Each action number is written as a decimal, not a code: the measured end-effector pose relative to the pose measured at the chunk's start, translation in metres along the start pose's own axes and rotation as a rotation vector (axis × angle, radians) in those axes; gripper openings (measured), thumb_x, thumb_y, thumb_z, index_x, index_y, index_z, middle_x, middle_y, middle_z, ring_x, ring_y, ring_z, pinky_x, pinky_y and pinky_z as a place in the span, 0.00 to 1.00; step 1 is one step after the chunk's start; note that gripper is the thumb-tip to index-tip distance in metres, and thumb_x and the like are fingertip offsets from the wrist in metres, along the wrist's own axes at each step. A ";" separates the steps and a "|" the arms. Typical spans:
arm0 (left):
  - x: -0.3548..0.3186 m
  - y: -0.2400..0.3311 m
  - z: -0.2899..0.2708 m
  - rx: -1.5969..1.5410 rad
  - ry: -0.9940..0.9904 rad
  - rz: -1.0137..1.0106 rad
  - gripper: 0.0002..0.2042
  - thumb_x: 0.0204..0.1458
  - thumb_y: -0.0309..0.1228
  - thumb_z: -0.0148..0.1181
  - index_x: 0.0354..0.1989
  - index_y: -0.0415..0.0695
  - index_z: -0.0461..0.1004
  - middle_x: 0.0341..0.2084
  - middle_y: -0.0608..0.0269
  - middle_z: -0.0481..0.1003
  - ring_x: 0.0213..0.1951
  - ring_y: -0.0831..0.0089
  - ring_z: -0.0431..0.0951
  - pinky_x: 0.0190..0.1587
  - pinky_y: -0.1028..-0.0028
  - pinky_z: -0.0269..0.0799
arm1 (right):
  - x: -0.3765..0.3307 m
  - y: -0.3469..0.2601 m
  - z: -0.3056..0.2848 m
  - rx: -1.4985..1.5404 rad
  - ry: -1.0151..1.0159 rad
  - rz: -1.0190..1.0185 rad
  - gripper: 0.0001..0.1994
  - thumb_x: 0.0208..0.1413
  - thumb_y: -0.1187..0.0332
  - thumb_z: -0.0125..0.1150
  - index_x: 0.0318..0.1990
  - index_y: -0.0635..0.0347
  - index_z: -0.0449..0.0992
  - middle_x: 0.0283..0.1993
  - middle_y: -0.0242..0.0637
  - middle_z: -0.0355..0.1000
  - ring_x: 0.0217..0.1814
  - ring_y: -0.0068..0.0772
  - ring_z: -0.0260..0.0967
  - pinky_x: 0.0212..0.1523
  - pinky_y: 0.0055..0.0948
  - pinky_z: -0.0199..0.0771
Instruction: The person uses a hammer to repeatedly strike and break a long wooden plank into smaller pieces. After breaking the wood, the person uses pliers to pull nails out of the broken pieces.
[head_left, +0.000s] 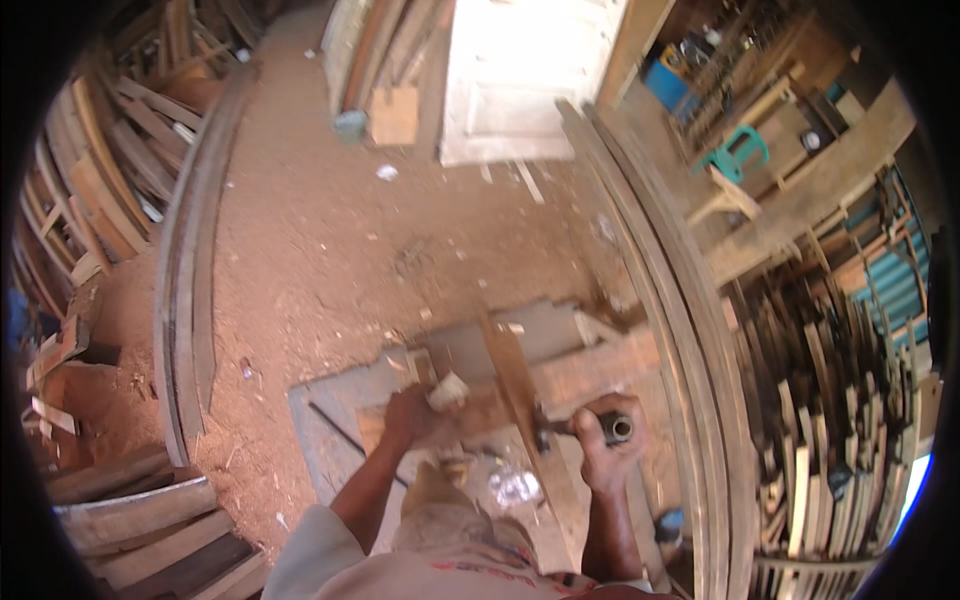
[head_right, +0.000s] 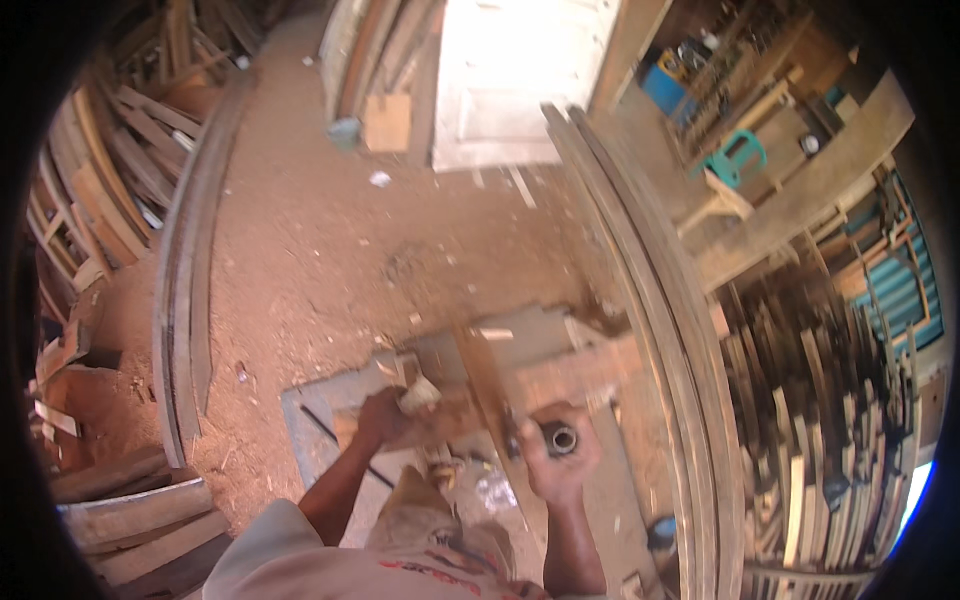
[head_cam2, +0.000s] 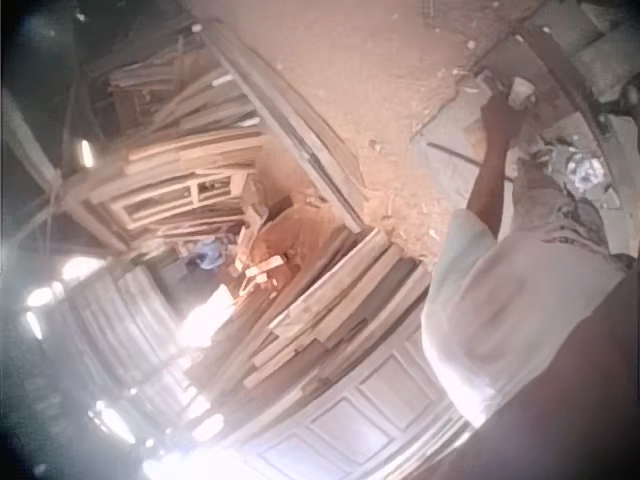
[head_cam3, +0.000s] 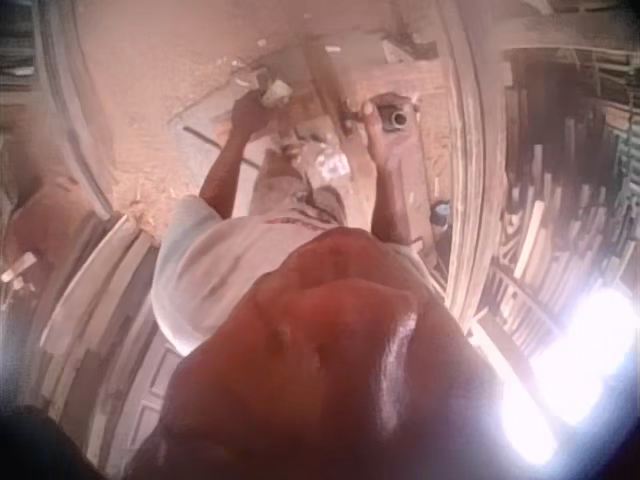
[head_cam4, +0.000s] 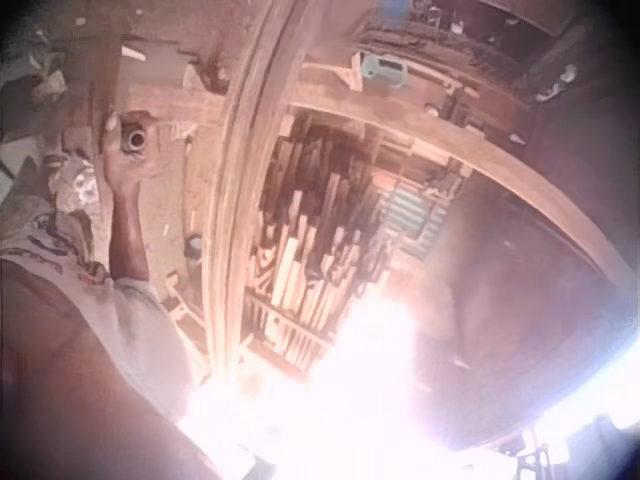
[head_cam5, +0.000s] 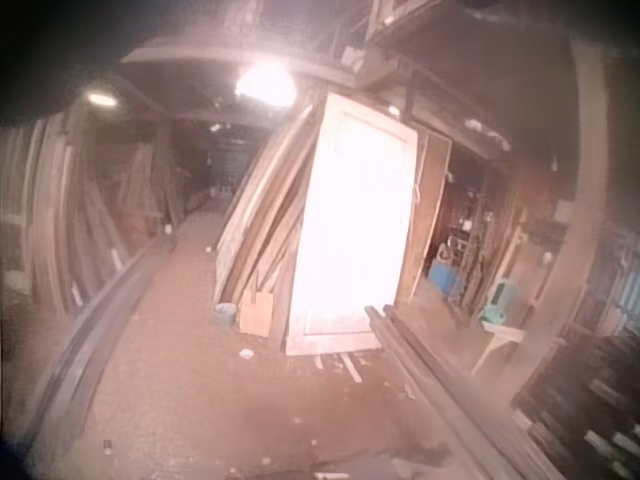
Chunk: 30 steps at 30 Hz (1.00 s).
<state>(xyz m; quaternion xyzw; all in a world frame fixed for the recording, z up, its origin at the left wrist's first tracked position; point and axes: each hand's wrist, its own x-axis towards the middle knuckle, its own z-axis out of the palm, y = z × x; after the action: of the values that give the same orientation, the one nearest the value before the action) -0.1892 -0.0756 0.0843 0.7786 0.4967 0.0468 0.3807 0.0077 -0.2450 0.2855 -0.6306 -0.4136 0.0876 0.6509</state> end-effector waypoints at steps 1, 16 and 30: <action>0.002 0.014 -0.006 0.017 -0.046 0.016 0.40 0.43 0.68 0.68 0.50 0.40 0.82 0.44 0.44 0.83 0.49 0.49 0.83 0.53 0.56 0.78 | 0.006 -0.008 0.002 0.078 0.029 0.019 0.13 0.65 0.65 0.64 0.32 0.60 0.68 0.23 0.36 0.70 0.24 0.25 0.69 0.27 0.26 0.69; 0.014 -0.037 0.018 0.015 0.220 0.033 0.36 0.53 0.66 0.63 0.49 0.39 0.81 0.40 0.41 0.83 0.46 0.46 0.84 0.49 0.55 0.78 | -0.044 0.006 -0.083 0.570 0.186 0.153 0.16 0.66 0.62 0.52 0.24 0.53 0.65 0.16 0.29 0.58 0.16 0.24 0.54 0.20 0.29 0.55; 0.001 0.023 0.028 0.292 0.414 0.772 0.36 0.54 0.47 0.69 0.67 0.40 0.65 0.59 0.42 0.71 0.62 0.39 0.69 0.64 0.45 0.63 | -0.148 0.000 -0.134 0.504 0.511 -0.018 0.18 0.68 0.55 0.58 0.33 0.60 0.67 0.20 0.37 0.65 0.21 0.35 0.66 0.36 0.45 0.73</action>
<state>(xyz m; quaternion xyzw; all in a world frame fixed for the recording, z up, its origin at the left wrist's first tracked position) -0.1590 -0.0949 0.0786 0.9263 0.2373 0.2692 0.1145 -0.0008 -0.4394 0.2409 -0.4480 -0.2084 0.0204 0.8692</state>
